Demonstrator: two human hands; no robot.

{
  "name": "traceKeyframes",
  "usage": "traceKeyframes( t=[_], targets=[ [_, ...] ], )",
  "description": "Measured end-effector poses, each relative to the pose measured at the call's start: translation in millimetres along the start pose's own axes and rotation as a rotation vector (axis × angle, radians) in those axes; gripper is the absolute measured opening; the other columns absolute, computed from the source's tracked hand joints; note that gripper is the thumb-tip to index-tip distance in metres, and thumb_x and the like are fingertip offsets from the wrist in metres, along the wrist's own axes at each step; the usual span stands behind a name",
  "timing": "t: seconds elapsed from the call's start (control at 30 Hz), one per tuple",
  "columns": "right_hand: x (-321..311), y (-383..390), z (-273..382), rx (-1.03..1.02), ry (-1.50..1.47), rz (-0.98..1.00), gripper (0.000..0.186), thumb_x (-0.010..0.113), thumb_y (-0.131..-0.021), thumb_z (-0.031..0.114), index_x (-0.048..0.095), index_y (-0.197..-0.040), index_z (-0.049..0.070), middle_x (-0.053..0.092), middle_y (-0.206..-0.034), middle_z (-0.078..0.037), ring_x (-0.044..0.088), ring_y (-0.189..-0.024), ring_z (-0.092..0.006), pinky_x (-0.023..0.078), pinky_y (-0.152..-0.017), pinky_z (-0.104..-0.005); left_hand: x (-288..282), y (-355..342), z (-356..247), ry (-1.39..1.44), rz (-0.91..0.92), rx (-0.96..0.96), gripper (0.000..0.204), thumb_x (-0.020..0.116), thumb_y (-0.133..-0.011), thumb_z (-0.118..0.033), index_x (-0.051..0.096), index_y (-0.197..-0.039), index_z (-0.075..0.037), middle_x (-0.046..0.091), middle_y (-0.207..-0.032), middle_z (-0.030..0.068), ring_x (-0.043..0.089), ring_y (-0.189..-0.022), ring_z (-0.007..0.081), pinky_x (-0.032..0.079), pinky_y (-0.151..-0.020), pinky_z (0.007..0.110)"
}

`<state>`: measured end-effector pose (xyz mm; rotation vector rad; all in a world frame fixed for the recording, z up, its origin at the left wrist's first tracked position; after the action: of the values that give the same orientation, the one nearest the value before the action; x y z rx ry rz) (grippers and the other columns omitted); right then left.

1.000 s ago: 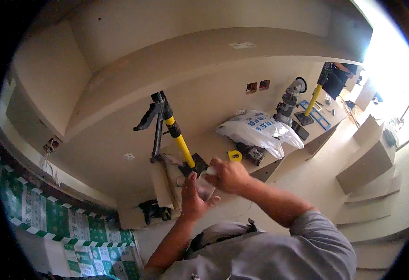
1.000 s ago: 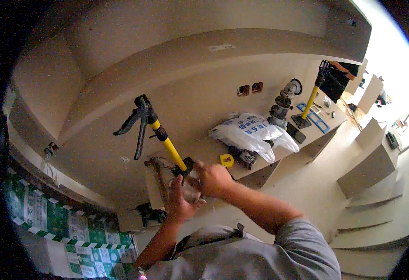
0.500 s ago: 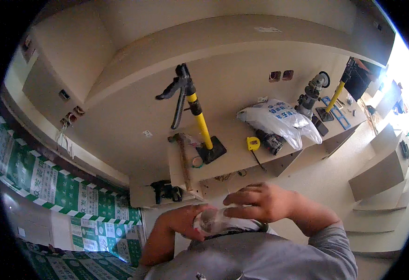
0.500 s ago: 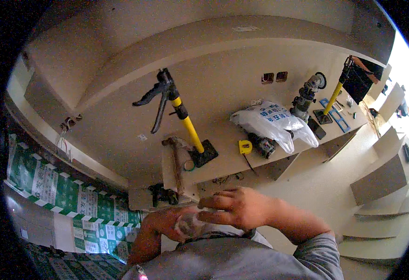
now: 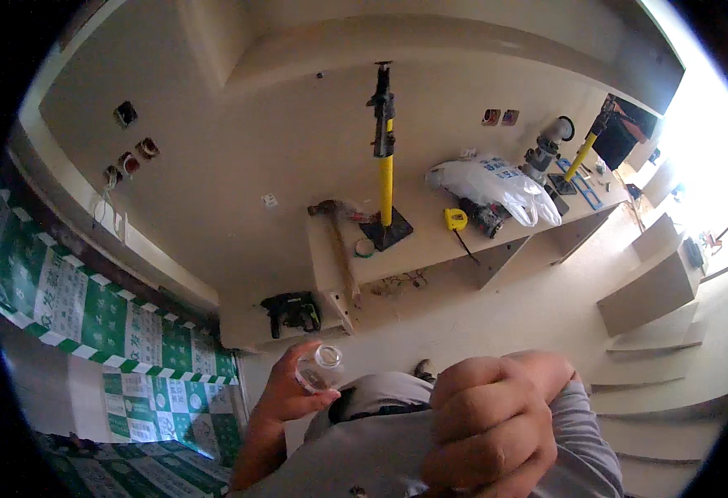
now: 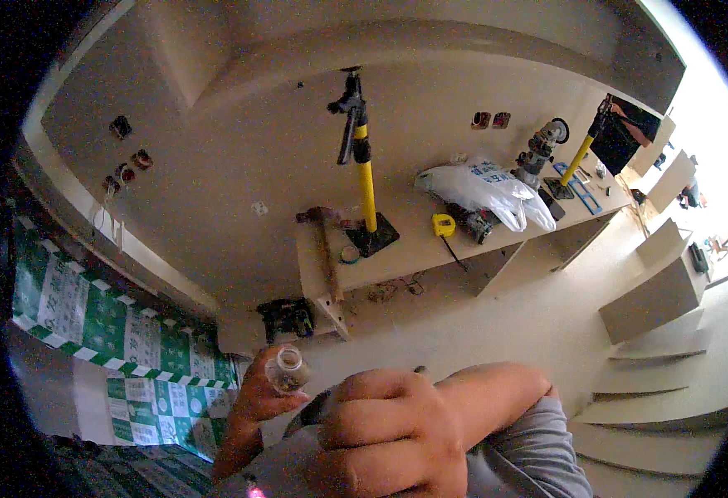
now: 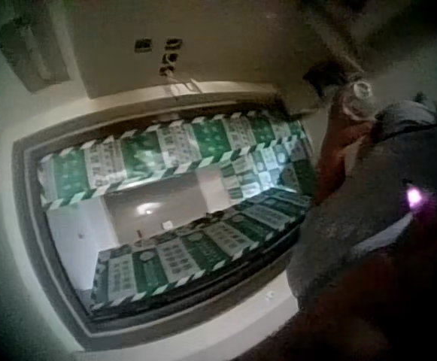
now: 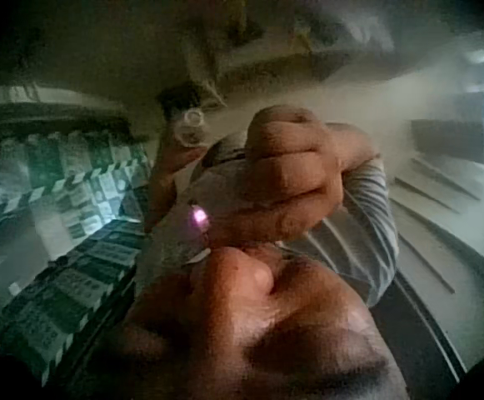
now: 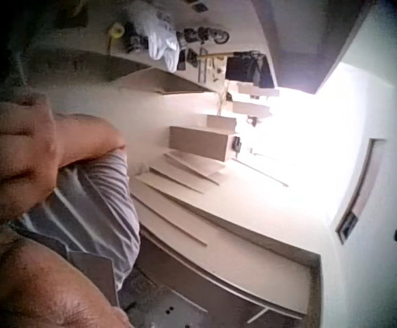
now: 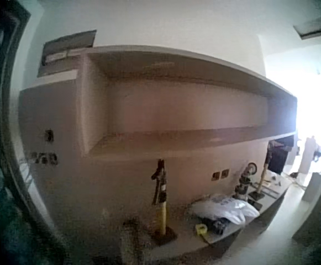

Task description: The person prepares a power drill by inserting a bit, retrieves a hammer and a small bag of fasteners, and uses the drill to create holes in the interior of a wall-mounted cabinet.

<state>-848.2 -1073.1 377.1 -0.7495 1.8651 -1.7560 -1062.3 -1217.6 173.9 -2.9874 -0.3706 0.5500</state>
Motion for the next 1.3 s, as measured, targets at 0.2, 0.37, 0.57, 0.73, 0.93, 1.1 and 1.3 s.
traceKeyframes(
  t=[0.2, 0.37, 0.57, 0.73, 0.93, 1.1, 1.3],
  targets=[
    [52, 4, 21, 0.071, 0.016, 0.071, 0.012, 0.073, -0.078, 0.01, 0.078, -0.086, 0.018, 0.054, -0.069, 0.004, 0.039, -0.052, -0.0093, 0.024, -0.044, -0.0258, -19, 47, 37, 0.14, -0.048, -0.063, 0.089, 0.096, -0.063, -0.024, 0.05, -0.138, -0.005, 0.062, -0.122, 0.014, 0.064, -0.112, 0.0264, 0.051, -0.096, 0.038],
    [74, 13, 28, 0.245, -0.1, 0.277, 0.004, 0.072, -0.082, 0.013, 0.075, -0.084, 0.015, 0.059, -0.074, -0.001, 0.048, -0.057, -0.0143, 0.033, -0.046, -0.0286, -27, 66, 39, 0.045, -0.148, 0.095, 0.088, 0.096, -0.062, -0.028, 0.052, -0.134, -0.005, 0.063, -0.12, 0.0147, 0.066, -0.109, 0.0297, 0.053, -0.093, 0.041],
    [89, 66, 4, 0.537, -0.101, 0.39, 0.015, 0.081, -0.074, 0.012, 0.073, -0.085, 0.007, 0.065, -0.079, -0.007, 0.062, -0.065, -0.0207, 0.049, -0.053, -0.0309, -50, 65, 27, -0.014, -0.087, 0.261, 0.094, 0.096, -0.061, -0.036, 0.05, -0.136, -0.004, 0.064, -0.12, 0.016, 0.066, -0.107, 0.0283, 0.053, -0.094, 0.041],
    [105, 106, -4, 0.6, -0.077, 0.505, 0.034, 0.088, -0.071, 0.007, 0.073, -0.101, 0.003, 0.063, -0.078, -0.007, 0.057, -0.06, -0.0188, 0.045, -0.05, -0.0302, -53, 78, 27, -0.097, -0.13, 0.178, 0.091, 0.094, -0.061, -0.033, 0.051, -0.137, -0.006, 0.063, -0.123, 0.0177, 0.065, -0.111, 0.0338, 0.053, -0.095, 0.043],
    [131, 113, -9, 0.854, 0.159, 0.645, 0.044, 0.089, -0.07, 0.02, 0.07, -0.106, 0.004, 0.065, -0.084, -0.009, 0.061, -0.067, -0.023, 0.05, -0.058, -0.0324, -69, 90, 22, -0.118, -0.152, 0.081, 0.089, 0.091, -0.061, -0.03, 0.051, -0.138, -0.008, 0.062, -0.127, 0.0163, 0.064, -0.113, 0.0353, 0.052, -0.097, 0.044],
    [144, 141, -17, 0.491, 0.298, 0.819, 0.043, 0.085, -0.072, 0.021, 0.067, -0.108, 0.005, 0.062, -0.099, -0.012, 0.062, -0.079, -0.0268, 0.052, -0.064, -0.0376, -67, 80, 22, -0.231, -0.123, 0.079, 0.084, 0.088, -0.064, -0.033, 0.053, -0.135, -0.008, 0.063, -0.127, 0.0159, 0.064, -0.113, 0.0357, 0.052, -0.097, 0.044],
    [132, 186, -29, 0.795, 0.24, 1.001, 0.044, 0.077, -0.081, 0.017, 0.06, -0.12, 0.005, 0.063, -0.119, -0.016, 0.067, -0.091, -0.0343, 0.056, -0.072, -0.0435, -53, 71, 57, -0.475, -0.214, 0.009, 0.077, 0.085, -0.067, -0.035, 0.055, -0.133, -0.009, 0.064, -0.125, 0.0143, 0.064, -0.112, 0.0338, 0.052, -0.096, 0.046]
  ],
)
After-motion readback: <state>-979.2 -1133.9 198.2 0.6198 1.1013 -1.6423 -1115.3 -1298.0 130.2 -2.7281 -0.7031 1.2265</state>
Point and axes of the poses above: each hand's wrist, its own y-axis away from the middle knuckle, its own x-axis out of the palm, z = x × y, the point moved 1 cm from there along -y, towards the middle knuckle
